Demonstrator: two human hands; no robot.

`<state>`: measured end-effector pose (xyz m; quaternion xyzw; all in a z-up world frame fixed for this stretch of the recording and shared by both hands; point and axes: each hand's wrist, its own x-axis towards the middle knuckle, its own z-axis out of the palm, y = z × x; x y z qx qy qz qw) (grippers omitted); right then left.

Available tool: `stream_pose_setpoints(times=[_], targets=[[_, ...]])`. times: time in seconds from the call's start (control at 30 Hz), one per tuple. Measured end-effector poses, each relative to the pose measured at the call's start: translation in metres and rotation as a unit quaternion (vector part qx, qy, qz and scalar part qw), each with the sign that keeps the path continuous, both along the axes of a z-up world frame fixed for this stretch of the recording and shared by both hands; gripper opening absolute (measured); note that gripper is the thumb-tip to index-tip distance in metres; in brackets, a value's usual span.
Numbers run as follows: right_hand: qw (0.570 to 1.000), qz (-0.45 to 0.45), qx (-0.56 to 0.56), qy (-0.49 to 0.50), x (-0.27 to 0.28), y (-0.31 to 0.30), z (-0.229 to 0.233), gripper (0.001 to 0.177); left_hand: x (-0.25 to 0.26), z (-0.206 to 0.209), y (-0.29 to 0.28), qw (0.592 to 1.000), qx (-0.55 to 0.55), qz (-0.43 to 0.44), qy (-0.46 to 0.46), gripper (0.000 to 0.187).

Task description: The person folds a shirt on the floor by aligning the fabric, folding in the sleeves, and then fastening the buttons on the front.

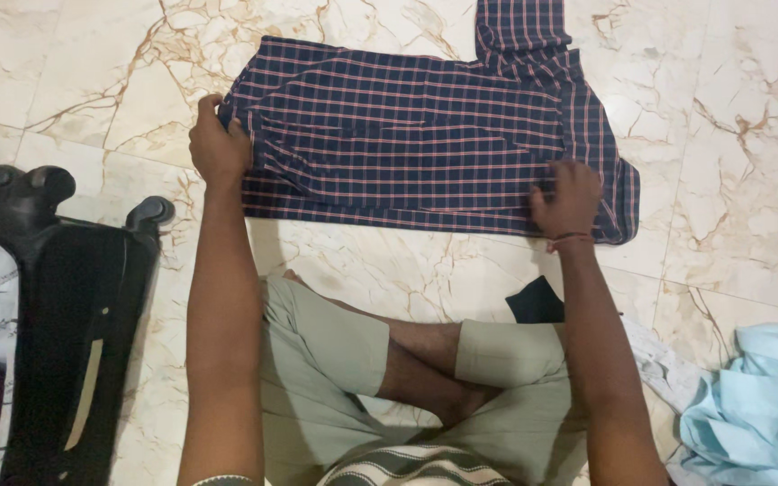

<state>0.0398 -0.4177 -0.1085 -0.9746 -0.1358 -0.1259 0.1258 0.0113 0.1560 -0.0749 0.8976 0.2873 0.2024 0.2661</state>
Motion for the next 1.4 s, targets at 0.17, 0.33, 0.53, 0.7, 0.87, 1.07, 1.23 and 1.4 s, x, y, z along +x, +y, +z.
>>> stream_pose_setpoints(times=[0.17, 0.33, 0.53, 0.7, 0.87, 1.07, 1.23, 1.4], targets=[[0.988, 0.145, -0.058, 0.020, -0.015, 0.070, 0.001, 0.055, 0.000, 0.007, 0.001, 0.999, -0.029, 0.002, -0.021, 0.036], [0.984, 0.153, -0.090, -0.009, -0.020, 0.077, -0.021, 0.026, 0.001, -0.005, 0.008, 0.999, -0.046, 0.016, -0.008, 0.033], [0.990, 0.141, -0.005, -0.022, -0.010, 0.065, -0.014, 0.009, 0.004, -0.012, 0.021, 0.985, -0.084, -0.021, -0.152, 0.034], [0.984, 0.154, 0.052, 0.071, -0.013, 0.062, 0.007, 0.012, 0.003, -0.019, 0.020, 0.992, -0.034, -0.008, -0.123, 0.033], [0.979, 0.202, -0.007, 0.040, -0.019, 0.070, -0.006, 0.017, -0.001, -0.035, 0.017, 0.998, -0.038, 0.021, -0.034, 0.031], [0.978, 0.196, -0.047, 0.054, -0.017, 0.072, -0.012, 0.024, 0.003, -0.037, 0.040, 0.999, -0.044, 0.028, -0.001, 0.036], [0.979, 0.188, -0.057, 0.051, -0.018, 0.073, -0.018, 0.016, -0.001, -0.029, 0.056, 0.995, -0.095, 0.005, 0.020, 0.034], [0.982, 0.172, -0.025, 0.079, -0.014, 0.067, -0.019, 0.011, -0.004, -0.023, 0.061, 0.984, -0.161, -0.016, -0.073, 0.027]])
